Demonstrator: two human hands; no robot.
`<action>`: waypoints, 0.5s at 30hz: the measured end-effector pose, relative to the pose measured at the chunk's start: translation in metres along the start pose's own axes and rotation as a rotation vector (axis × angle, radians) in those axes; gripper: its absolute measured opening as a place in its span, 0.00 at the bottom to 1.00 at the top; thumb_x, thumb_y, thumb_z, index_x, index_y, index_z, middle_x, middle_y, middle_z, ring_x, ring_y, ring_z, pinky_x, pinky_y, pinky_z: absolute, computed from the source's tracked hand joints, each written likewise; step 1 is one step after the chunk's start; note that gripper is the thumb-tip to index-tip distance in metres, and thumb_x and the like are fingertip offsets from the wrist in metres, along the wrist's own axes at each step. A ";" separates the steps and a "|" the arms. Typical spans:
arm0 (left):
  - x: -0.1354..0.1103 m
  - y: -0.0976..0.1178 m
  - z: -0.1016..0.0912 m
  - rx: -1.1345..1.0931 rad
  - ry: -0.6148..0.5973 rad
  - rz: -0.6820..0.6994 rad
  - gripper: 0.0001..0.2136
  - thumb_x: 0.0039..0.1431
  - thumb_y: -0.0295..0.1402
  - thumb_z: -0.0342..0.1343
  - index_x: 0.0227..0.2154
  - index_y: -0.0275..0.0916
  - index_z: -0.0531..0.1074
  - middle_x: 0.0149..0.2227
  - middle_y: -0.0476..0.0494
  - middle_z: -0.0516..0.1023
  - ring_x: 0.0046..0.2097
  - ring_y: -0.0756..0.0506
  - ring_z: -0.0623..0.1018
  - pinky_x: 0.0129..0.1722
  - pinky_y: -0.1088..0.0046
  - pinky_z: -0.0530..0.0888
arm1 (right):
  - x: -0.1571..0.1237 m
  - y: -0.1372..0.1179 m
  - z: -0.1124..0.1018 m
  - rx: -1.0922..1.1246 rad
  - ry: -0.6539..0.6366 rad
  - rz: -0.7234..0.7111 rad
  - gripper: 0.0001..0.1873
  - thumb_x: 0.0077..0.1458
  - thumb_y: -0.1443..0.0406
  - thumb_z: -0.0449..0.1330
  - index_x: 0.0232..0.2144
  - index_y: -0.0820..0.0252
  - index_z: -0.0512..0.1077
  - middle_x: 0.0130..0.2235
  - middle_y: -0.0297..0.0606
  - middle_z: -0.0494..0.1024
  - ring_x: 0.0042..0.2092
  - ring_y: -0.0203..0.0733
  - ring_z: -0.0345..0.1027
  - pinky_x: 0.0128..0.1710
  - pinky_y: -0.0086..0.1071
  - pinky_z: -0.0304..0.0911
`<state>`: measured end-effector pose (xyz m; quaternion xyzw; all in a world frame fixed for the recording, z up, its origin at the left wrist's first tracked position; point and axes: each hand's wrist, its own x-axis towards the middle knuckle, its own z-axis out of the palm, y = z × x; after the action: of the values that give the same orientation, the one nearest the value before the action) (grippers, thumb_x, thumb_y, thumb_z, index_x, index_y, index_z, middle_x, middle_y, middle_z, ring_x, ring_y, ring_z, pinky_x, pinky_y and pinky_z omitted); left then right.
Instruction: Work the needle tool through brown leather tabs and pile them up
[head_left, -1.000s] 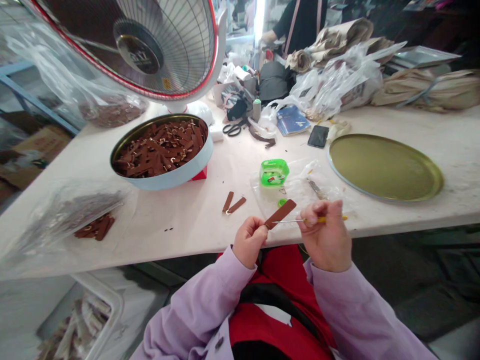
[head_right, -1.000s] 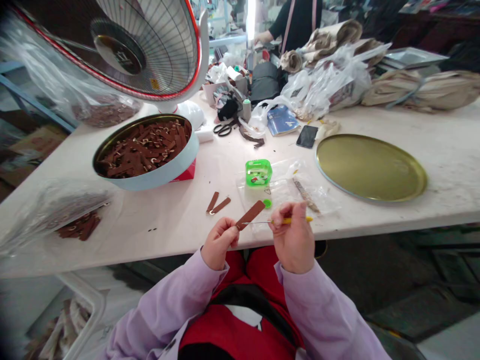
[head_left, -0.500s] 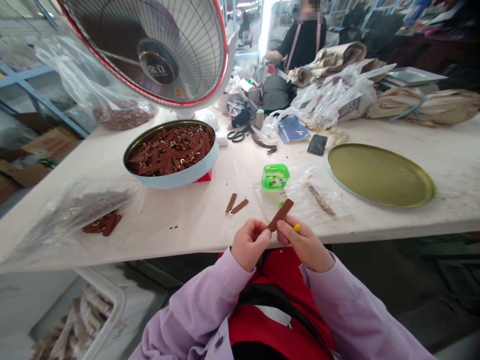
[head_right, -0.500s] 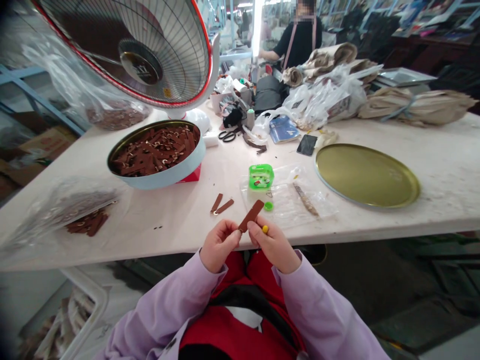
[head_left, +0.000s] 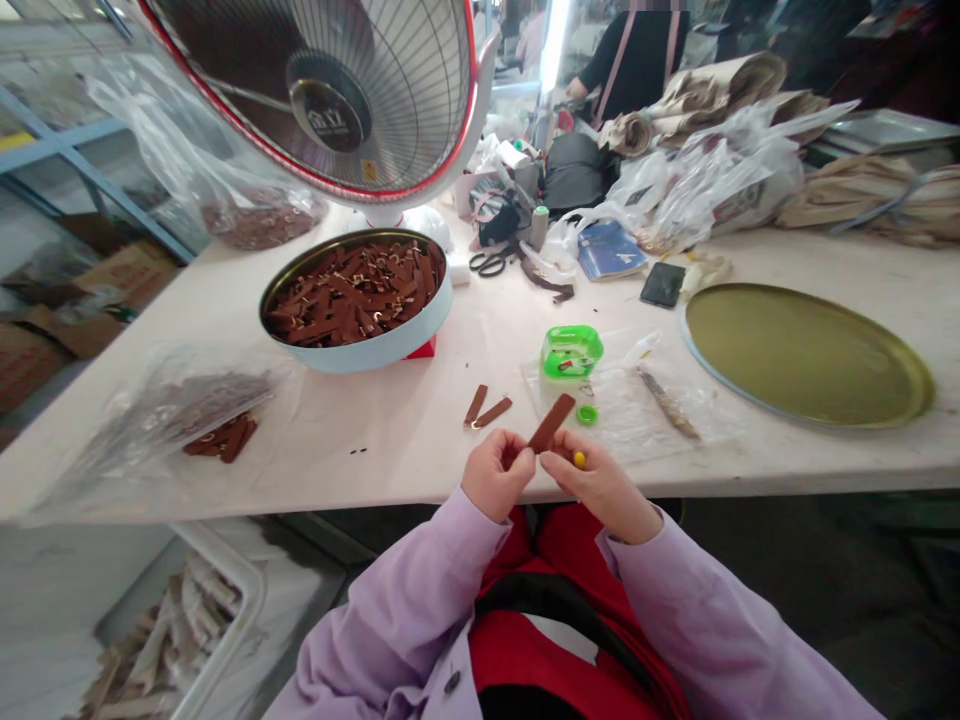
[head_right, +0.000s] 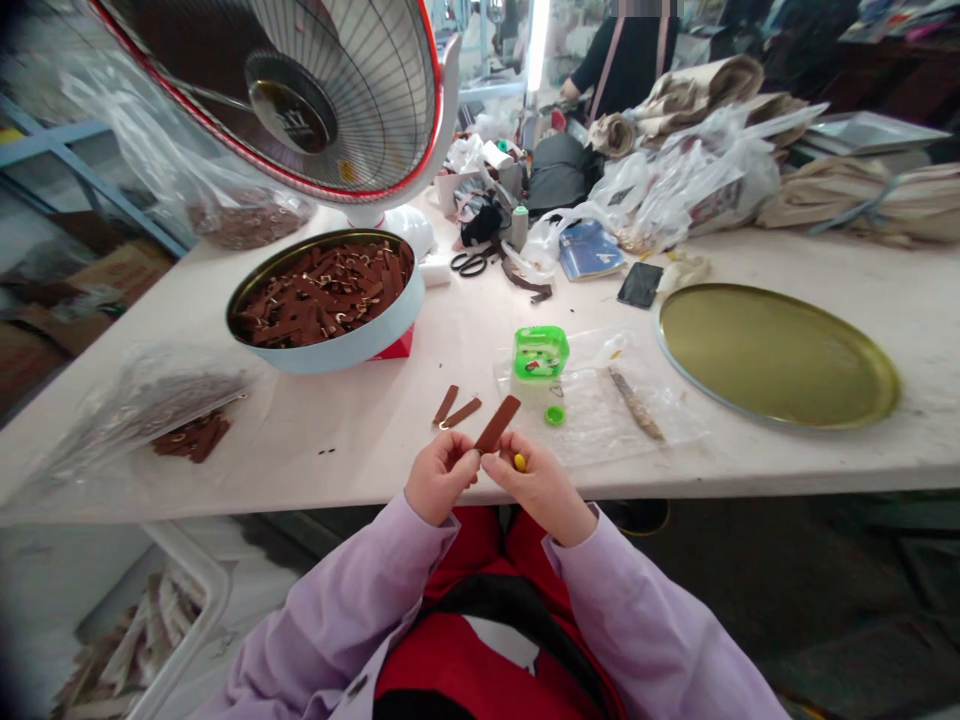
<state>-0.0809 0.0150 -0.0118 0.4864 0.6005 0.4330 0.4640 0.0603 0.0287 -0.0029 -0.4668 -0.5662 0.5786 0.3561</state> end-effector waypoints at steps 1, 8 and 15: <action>0.009 -0.006 -0.006 0.046 0.043 -0.019 0.05 0.47 0.33 0.51 0.23 0.37 0.64 0.17 0.54 0.66 0.20 0.54 0.66 0.21 0.79 0.63 | 0.002 0.002 -0.001 0.031 0.029 0.005 0.14 0.48 0.58 0.56 0.35 0.60 0.67 0.19 0.24 0.54 0.21 0.30 0.48 0.19 0.27 0.46; 0.065 -0.055 -0.045 0.436 0.204 -0.107 0.06 0.50 0.32 0.50 0.26 0.36 0.71 0.20 0.49 0.73 0.25 0.50 0.72 0.27 0.75 0.68 | 0.008 0.016 -0.008 -0.034 0.105 0.069 0.18 0.51 0.52 0.54 0.37 0.59 0.69 0.20 0.27 0.56 0.21 0.32 0.50 0.19 0.27 0.46; 0.062 -0.026 -0.100 0.641 0.278 0.054 0.11 0.55 0.36 0.47 0.34 0.37 0.72 0.32 0.43 0.76 0.33 0.48 0.73 0.36 0.72 0.68 | 0.014 0.021 -0.018 -0.092 0.168 0.139 0.19 0.51 0.51 0.53 0.35 0.59 0.70 0.18 0.28 0.57 0.22 0.33 0.51 0.19 0.28 0.48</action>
<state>-0.1892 0.0658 -0.0263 0.5595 0.7502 0.2968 0.1898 0.0754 0.0452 -0.0243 -0.5674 -0.5266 0.5342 0.3396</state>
